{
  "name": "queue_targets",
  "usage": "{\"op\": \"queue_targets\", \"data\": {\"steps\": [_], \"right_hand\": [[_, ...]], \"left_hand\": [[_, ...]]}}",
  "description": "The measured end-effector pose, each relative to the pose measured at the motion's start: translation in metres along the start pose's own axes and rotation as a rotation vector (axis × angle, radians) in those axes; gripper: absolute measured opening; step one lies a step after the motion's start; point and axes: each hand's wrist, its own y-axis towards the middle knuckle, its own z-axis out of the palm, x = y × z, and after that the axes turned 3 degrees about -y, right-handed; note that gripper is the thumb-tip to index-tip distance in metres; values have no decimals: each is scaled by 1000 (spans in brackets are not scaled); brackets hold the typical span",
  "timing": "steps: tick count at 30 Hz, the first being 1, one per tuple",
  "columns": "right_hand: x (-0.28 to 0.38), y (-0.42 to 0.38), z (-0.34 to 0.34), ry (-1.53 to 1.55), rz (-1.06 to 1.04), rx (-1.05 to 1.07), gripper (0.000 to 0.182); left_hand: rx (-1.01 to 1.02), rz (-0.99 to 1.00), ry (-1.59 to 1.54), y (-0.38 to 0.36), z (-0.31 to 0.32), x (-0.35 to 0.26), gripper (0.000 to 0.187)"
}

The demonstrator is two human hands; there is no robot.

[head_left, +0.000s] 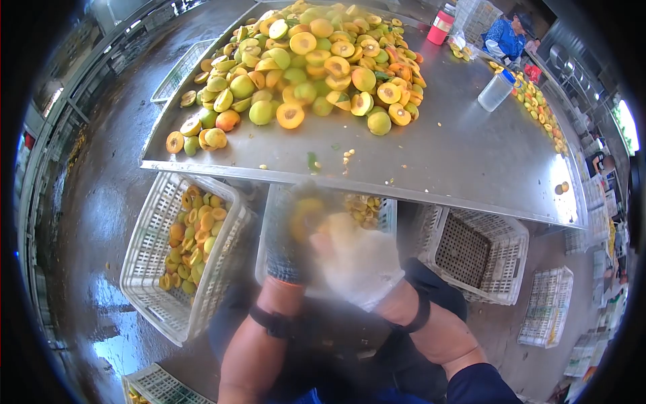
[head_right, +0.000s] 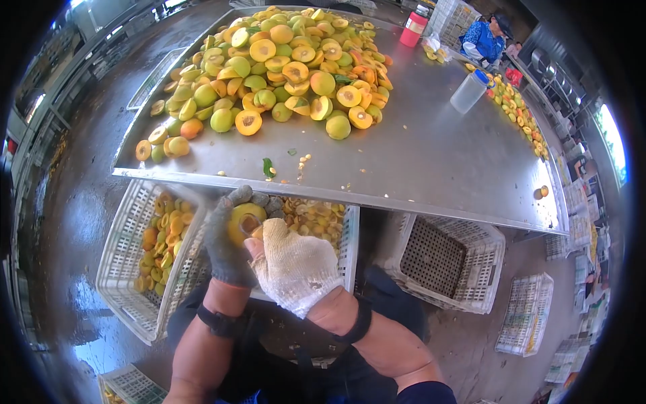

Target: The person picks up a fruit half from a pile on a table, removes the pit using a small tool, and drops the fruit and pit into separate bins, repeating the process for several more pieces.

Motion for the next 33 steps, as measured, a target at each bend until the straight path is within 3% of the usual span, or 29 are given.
{"op": "queue_targets", "data": {"steps": [9,14,17,22,24,25,27,29,33], "right_hand": [[14,0,9,-2,88,18,26],[7,3,14,-9,3,114,27],[1,8,8,-69,-94,243,30],[-21,19,-7,41,-226,454,33],[-28,22,-10,94,-199,602,33],[-32,20,-12,222,-116,595,35],[-17,9,-2,303,90,446,36],[-7,0,8,345,192,339,37],[-12,1,6,26,6,463,37]], "left_hand": [[-121,-195,-300,0,9,-18,38],[-34,-123,-210,2,-10,-6,30],[226,162,276,9,-33,-1,27],[561,374,740,16,-25,-37,38],[704,661,1057,24,-21,-53,34],[712,554,955,24,-21,-50,28],[403,67,445,18,-28,-20,28],[229,-163,152,12,-34,-4,29],[394,-78,285,11,-41,-1,36]]}}
